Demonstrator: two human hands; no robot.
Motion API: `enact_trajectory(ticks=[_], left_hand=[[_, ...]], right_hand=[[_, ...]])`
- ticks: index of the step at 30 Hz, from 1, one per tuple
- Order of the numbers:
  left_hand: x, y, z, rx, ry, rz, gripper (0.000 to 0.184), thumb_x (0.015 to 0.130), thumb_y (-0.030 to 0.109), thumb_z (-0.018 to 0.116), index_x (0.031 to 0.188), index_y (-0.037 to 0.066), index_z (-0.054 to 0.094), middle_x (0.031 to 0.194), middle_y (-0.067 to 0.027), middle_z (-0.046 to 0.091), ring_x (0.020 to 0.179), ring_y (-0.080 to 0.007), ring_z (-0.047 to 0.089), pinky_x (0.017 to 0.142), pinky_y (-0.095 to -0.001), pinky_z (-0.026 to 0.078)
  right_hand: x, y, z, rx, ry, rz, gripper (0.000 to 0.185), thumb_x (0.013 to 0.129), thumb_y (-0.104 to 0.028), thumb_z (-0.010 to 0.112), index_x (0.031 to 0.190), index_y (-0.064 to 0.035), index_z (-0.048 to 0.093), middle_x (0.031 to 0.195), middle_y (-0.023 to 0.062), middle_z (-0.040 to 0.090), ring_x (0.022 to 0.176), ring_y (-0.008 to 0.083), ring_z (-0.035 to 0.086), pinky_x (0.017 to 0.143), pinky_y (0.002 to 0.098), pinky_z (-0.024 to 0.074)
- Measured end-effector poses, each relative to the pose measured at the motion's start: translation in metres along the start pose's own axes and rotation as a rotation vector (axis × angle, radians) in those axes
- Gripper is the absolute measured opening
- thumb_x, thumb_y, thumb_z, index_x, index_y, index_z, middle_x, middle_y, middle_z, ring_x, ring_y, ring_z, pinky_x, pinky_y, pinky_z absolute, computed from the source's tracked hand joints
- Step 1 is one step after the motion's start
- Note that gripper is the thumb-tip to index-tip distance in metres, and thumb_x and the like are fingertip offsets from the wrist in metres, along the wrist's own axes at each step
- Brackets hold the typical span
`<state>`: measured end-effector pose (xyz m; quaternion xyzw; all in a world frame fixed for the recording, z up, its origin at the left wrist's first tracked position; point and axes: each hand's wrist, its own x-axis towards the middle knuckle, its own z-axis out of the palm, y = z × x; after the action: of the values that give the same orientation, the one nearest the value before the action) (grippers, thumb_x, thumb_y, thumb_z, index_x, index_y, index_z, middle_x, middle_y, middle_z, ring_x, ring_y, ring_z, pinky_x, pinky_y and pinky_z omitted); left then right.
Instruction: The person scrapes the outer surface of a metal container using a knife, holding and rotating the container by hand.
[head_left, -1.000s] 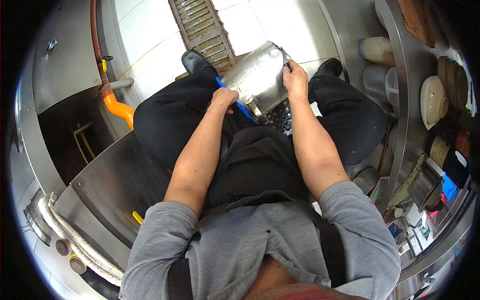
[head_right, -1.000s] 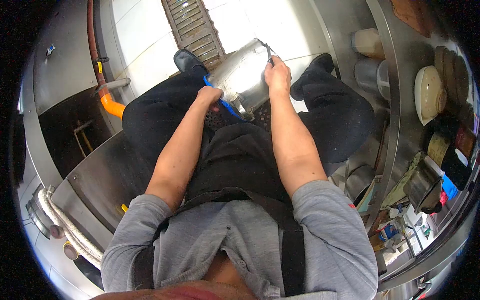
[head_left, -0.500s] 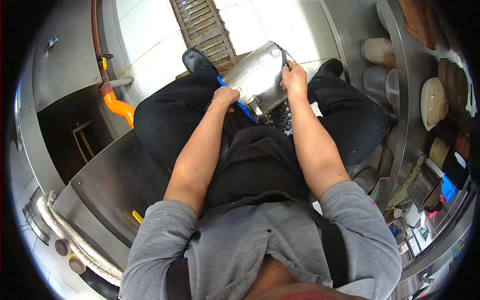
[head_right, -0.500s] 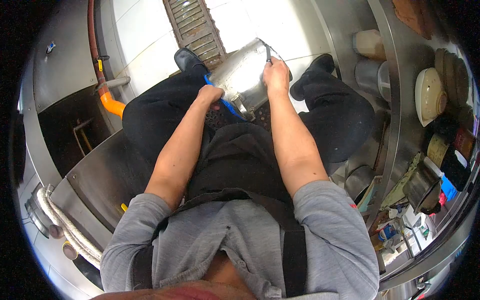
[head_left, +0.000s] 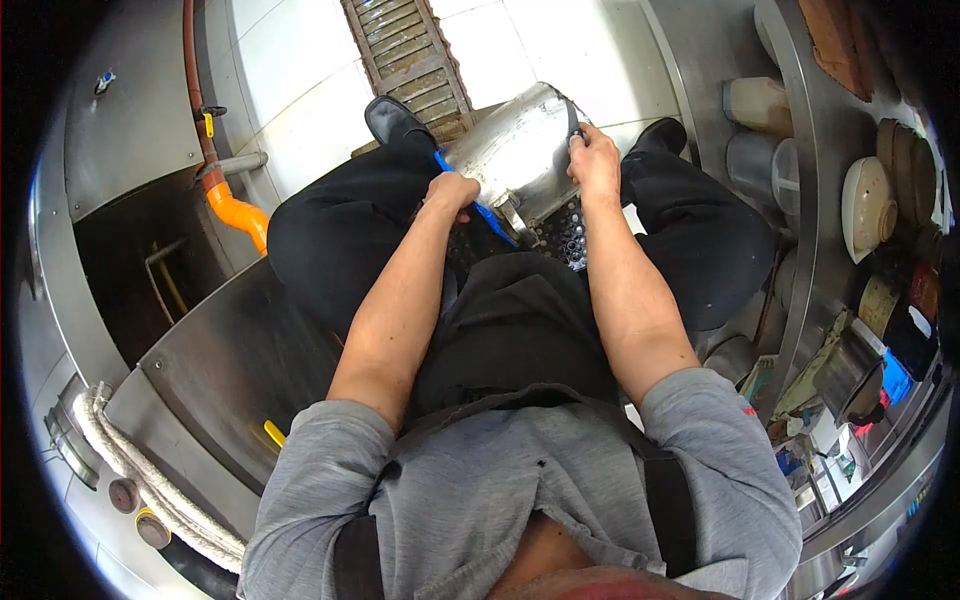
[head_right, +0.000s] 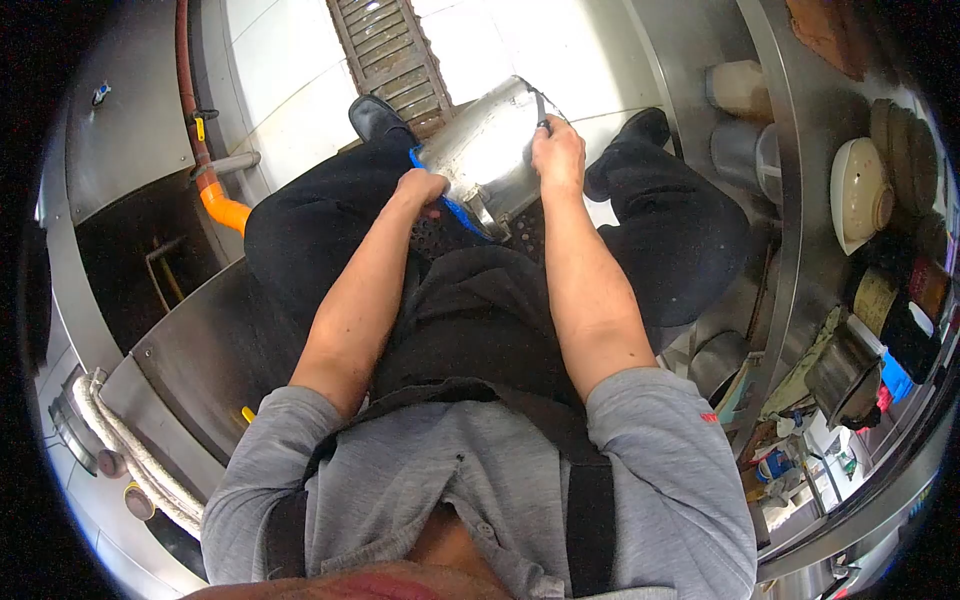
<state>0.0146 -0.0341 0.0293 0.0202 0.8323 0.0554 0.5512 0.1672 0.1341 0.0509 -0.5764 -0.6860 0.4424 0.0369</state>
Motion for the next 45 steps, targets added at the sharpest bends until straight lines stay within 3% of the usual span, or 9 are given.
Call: enact_trajectory(ticks=[6,8,15,20,24,27,30,40,45], left_hand=[[-0.005,0.001,0.003,0.01,0.044,0.016,0.034,0.077,0.018,0.054,0.092,-0.011,0.064,0.091,-0.021,0.068,0.061,-0.0267,0.068,0.059,-0.0346,0.055],[-0.008,0.002,0.001,0.007,0.03,0.023,0.035,0.077,0.018,0.053,0.093,-0.012,0.064,0.091,-0.0216,0.068,0.061,-0.0267,0.068,0.059,-0.0349,0.055],[-0.002,0.001,0.005,-0.016,0.045,0.004,0.034,0.079,0.015,0.052,0.095,-0.012,0.064,0.094,-0.0214,0.068,0.062,-0.0269,0.069,0.054,-0.0338,0.055],[-0.007,0.004,0.002,0.015,0.044,-0.016,0.034,0.078,0.015,0.052,0.095,-0.012,0.064,0.094,-0.0207,0.068,0.062,-0.0264,0.069,0.055,-0.0344,0.055],[-0.006,0.004,0.002,0.031,0.019,0.007,0.034,0.078,0.015,0.052,0.095,-0.012,0.064,0.093,-0.0202,0.068,0.063,-0.0259,0.069,0.056,-0.0349,0.055],[-0.002,0.003,0.001,0.003,0.01,0.001,0.035,0.077,0.014,0.056,0.097,-0.014,0.062,0.096,-0.0211,0.066,0.065,-0.0279,0.07,0.053,-0.0361,0.054],[0.006,0.001,0.003,-0.02,-0.011,0.008,0.037,0.077,0.013,0.059,0.1,-0.016,0.059,0.101,-0.0221,0.065,0.067,-0.03,0.07,0.049,-0.0372,0.054],[0.012,0.0,0.005,-0.081,-0.034,-0.011,0.032,0.077,0.01,0.057,0.1,-0.013,0.06,0.103,-0.0207,0.063,0.07,-0.0315,0.069,0.05,-0.0363,0.055],[0.01,-0.004,0.008,-0.099,-0.001,0.05,0.034,0.079,0.012,0.054,0.101,-0.013,0.062,0.105,-0.0216,0.064,0.07,-0.0292,0.069,0.053,-0.0343,0.056]], right_hand=[[0.001,-0.012,-0.003,-0.029,-0.08,0.1,0.039,0.087,-0.018,0.049,0.122,-0.0041,0.061,0.079,0.0187,0.068,0.057,0.0242,0.065,0.066,0.0361,0.0522],[0.004,-0.011,-0.004,0.072,-0.119,0.11,0.042,0.087,-0.012,0.051,0.127,-0.0009,0.056,0.068,0.0093,0.063,0.046,0.0146,0.058,0.046,0.0299,0.0465],[0.017,0.003,-0.006,0.279,-0.197,0.153,0.042,0.087,-0.013,0.052,0.127,-0.0007,0.056,0.072,0.0077,0.064,0.047,0.0139,0.058,0.044,0.0294,0.0456],[0.019,0.019,0.001,-0.153,-0.018,-0.158,0.04,0.084,-0.018,0.056,0.123,-0.0066,0.062,0.074,0.0125,0.067,0.051,0.0175,0.061,0.053,0.0324,0.0496],[0.02,0.027,0.007,-0.138,0.024,-0.161,0.04,0.083,-0.02,0.057,0.121,-0.0083,0.063,0.075,0.014,0.068,0.05,0.018,0.06,0.058,0.0333,0.0507],[0.016,0.019,-0.001,-0.141,0.0,-0.131,0.039,0.081,-0.019,0.058,0.118,-0.0092,0.065,0.083,0.0162,0.07,0.063,0.0231,0.066,0.067,0.0346,0.0524],[0.001,-0.007,-0.011,-0.156,-0.082,-0.145,0.036,0.078,-0.017,0.059,0.114,-0.0145,0.068,0.101,0.021,0.067,0.101,0.0336,0.064,0.09,0.0373,0.0483],[-0.007,-0.025,-0.026,-0.471,-0.011,-0.132,0.034,0.081,-0.012,0.059,0.114,-0.0181,0.068,0.108,0.0173,0.065,0.103,0.0324,0.061,0.091,0.0419,0.048],[0.004,-0.027,-0.026,-0.64,-0.026,-0.327,0.029,0.084,-0.006,0.05,0.104,-0.0136,0.07,0.101,0.02,0.063,0.098,0.0356,0.062,0.087,0.0448,0.0494]])
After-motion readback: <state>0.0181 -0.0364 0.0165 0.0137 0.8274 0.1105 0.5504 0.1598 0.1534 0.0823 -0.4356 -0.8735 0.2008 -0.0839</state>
